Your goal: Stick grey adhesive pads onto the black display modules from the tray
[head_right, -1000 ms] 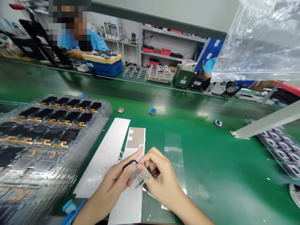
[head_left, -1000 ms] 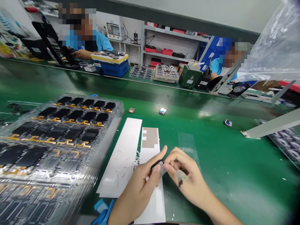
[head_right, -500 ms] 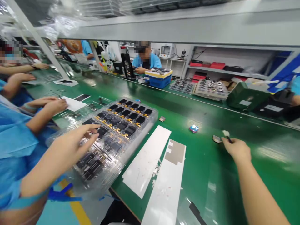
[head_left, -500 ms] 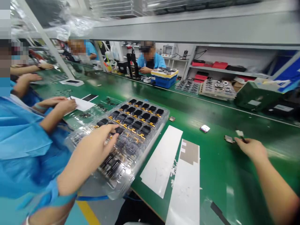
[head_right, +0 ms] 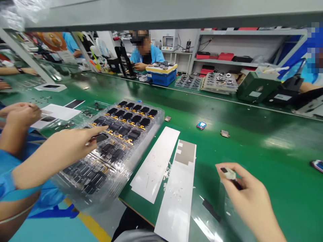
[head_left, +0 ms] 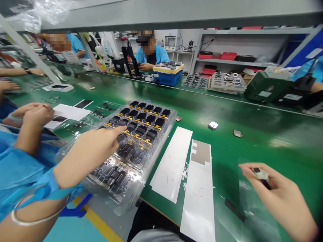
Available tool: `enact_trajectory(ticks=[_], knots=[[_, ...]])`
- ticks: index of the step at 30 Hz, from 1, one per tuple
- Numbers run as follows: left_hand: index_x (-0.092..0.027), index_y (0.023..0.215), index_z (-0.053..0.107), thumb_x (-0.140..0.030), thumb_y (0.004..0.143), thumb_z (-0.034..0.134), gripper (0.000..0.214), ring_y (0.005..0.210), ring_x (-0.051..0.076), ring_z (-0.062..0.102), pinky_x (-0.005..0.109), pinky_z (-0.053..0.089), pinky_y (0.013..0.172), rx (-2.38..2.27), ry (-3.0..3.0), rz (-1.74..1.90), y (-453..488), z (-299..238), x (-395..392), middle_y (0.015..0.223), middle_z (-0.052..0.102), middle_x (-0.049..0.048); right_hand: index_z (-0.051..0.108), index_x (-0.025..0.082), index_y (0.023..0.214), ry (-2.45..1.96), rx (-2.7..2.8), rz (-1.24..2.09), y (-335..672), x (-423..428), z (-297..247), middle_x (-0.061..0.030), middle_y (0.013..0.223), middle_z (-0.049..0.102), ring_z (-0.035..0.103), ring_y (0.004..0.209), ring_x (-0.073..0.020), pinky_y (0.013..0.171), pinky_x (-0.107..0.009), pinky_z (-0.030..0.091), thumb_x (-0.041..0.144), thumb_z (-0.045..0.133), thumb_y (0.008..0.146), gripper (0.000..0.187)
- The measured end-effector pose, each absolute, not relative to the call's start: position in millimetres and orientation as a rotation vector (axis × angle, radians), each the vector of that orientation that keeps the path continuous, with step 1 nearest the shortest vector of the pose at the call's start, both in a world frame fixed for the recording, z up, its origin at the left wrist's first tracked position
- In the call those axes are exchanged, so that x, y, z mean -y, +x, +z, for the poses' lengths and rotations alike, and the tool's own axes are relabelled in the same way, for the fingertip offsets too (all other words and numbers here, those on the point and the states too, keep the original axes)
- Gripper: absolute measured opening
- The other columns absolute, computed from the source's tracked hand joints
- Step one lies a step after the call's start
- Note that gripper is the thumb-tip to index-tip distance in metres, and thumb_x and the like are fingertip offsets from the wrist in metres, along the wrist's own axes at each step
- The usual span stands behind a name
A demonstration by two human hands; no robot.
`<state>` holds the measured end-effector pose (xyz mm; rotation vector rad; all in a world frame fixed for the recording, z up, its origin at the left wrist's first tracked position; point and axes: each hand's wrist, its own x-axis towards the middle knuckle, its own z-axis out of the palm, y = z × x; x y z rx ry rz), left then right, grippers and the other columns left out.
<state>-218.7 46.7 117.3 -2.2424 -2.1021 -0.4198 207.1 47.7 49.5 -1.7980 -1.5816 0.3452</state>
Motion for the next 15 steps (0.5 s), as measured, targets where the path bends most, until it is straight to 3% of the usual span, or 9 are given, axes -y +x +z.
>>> enact_trajectory(ticks=[2, 4, 6, 8, 11, 15], knots=[[-0.022, 0.137, 0.053, -0.029, 0.086, 0.042, 0.052, 0.067, 0.029, 0.064, 0.042, 0.048, 0.07, 2.018, -2.307, -0.484, -203, 119, -33, 0.094, 0.07, 0.0092, 0.069, 0.024, 0.077, -1.752, 1.54, 0.467, 191, -30, 53, 0.0021, 0.053, 0.057, 0.038, 0.037, -0.0102, 0.035, -0.021, 0.029, 0.045, 0.064, 0.076, 0.021], [-0.031, 0.141, 0.046, -0.031, 0.09, 0.046, 0.051, 0.073, 0.025, 0.066, 0.035, 0.052, 0.068, 1.951, -2.428, -0.704, -178, 117, -14, 0.096, 0.067, 0.0044, 0.066, 0.024, 0.078, -1.587, 1.533, 0.487, 175, -19, 56, 0.0022, 0.058, 0.056, 0.039, 0.039, -0.0093, 0.037, -0.021, 0.03, 0.038, 0.063, 0.082, 0.016], [-0.039, 0.126, 0.06, -0.027, 0.091, 0.053, 0.037, 0.076, 0.021, 0.068, 0.028, 0.053, 0.066, 1.848, -2.532, -1.016, -148, 109, 3, 0.096, 0.068, 0.0005, 0.065, 0.023, 0.082, -1.34, 1.638, 0.524, 162, -13, 57, -0.0002, 0.069, 0.06, 0.042, 0.043, -0.0092, 0.04, -0.022, 0.032, 0.03, 0.061, 0.086, 0.009], [-0.037, 0.111, 0.069, -0.017, 0.09, 0.055, 0.033, 0.083, 0.019, 0.07, 0.025, 0.055, 0.07, 1.722, -2.825, -1.224, -116, 96, 12, 0.102, 0.071, -0.0002, 0.065, 0.023, 0.09, -1.145, 1.765, 0.588, 153, -11, 56, -0.0023, 0.079, 0.06, 0.042, 0.047, -0.0093, 0.042, -0.023, 0.033, 0.024, 0.059, 0.088, 0.006], [-0.03, 0.093, 0.073, -0.016, 0.088, 0.062, 0.018, 0.08, 0.018, 0.071, 0.025, 0.056, 0.073, 1.851, -3.089, -1.567, -74, 71, 6, 0.09, 0.075, -0.0001, 0.064, 0.021, 0.097, -1.026, 1.87, 0.685, 146, -11, 51, -0.0022, 0.081, 0.059, 0.037, 0.049, -0.0089, 0.043, -0.023, 0.031, 0.023, 0.063, 0.086, 0.011], [-0.022, 0.088, 0.059, -0.022, 0.093, 0.057, 0.006, 0.08, 0.017, 0.068, 0.025, 0.054, 0.071, 2.182, -3.121, -2.049, -39, 40, -12, 0.086, 0.07, 0.0019, 0.063, 0.02, 0.097, -1.027, 1.858, 0.765, 144, -13, 43, -0.0014, 0.081, 0.059, 0.036, 0.05, -0.0081, 0.042, -0.022, 0.029, 0.023, 0.066, 0.085, 0.013]])
